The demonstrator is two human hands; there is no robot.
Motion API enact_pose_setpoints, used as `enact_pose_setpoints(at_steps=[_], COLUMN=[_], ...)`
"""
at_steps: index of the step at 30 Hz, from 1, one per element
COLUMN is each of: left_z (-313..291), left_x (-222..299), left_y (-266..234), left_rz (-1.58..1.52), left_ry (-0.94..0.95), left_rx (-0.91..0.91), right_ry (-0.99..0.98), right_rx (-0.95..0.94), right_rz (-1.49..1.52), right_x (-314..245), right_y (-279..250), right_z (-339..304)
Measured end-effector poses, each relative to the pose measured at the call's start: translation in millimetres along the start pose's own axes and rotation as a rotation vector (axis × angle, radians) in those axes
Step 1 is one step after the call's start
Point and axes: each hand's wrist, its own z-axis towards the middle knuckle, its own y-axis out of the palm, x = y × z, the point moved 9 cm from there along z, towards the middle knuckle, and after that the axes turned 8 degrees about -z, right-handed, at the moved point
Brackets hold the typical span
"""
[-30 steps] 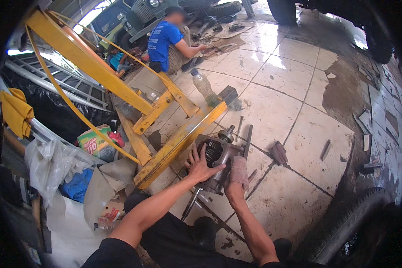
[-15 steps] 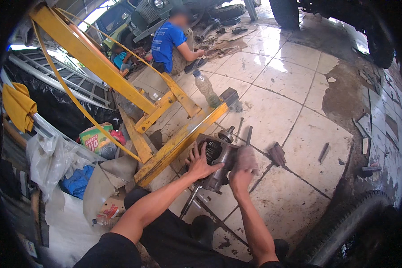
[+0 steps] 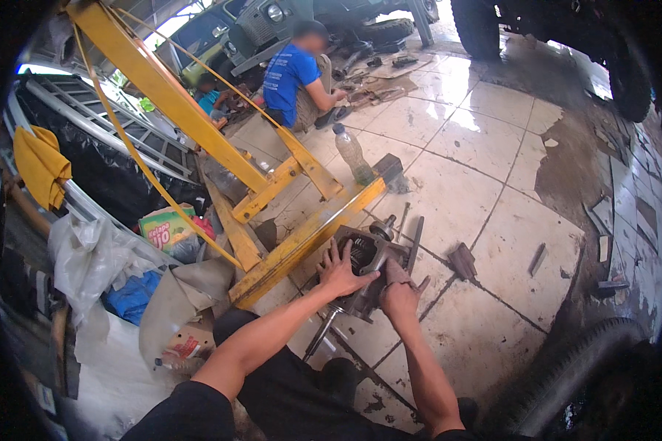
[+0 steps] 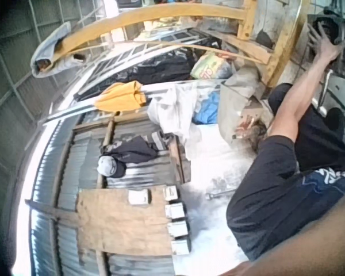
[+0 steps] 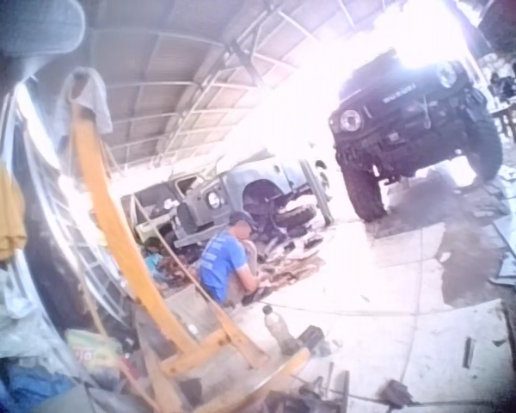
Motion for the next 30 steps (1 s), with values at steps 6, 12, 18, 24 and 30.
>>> enact_pose_setpoints(at_steps=[6,12,18,24,30], left_z=[2,3,-2,2,7], left_x=[6,1,8,15,5], left_y=[-2,0,-6,-5,-7], left_rz=[0.012,0.007,0.034,0.037,0.052], left_ry=[0.02,0.048,0.052,0.061,0.041], left_rx=[-0.015,-0.026,-0.056,-0.084,-0.056], right_ry=[-0.121,0.053,-0.069,-0.082,-0.045], right_rx=[0.424,-0.055,0.392,0.122,0.24], right_rz=[-0.09,-0.146,-0.08,-0.158,-0.104], right_x=[-2,2,0,4,6], right_y=[-25,12,-34,12,-9], right_z=[0,-4,-6,-13,4])
